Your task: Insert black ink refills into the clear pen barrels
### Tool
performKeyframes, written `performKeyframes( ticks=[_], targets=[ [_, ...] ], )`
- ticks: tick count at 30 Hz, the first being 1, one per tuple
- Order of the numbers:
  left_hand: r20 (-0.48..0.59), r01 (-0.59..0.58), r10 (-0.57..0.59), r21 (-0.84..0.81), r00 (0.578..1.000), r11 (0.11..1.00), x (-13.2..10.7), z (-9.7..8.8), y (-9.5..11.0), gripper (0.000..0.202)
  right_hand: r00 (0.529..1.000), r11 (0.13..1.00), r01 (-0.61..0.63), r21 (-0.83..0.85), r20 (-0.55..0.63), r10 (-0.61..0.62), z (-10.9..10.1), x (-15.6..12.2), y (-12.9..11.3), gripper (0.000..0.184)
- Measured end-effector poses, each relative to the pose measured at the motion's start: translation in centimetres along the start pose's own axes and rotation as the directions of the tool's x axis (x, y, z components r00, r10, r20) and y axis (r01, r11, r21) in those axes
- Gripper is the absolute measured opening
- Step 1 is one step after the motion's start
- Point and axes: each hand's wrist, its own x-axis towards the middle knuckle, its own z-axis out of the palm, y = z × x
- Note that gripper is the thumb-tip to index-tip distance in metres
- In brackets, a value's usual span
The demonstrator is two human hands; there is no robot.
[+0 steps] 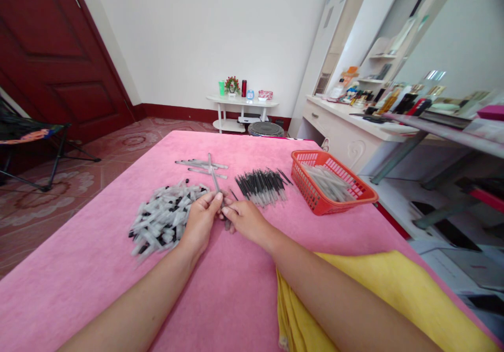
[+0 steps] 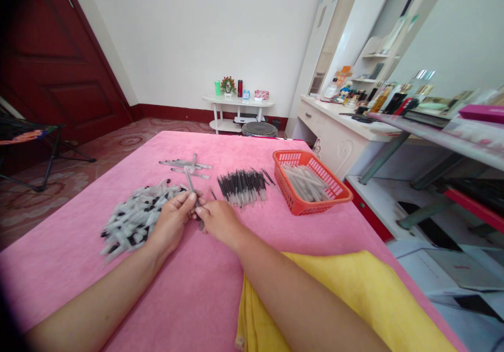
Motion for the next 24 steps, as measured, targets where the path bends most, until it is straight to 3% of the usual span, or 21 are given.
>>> performKeyframes(
  ticks=[24],
  targets=[
    [0.024,-0.012,0.012,0.011,1.000,1.000,0.09,-0.28,-0.43,0.029,1.000,1.000,0.007,-0.021,-0.018,-0.008,0.06,0.05,0.21,0.031]
  ],
)
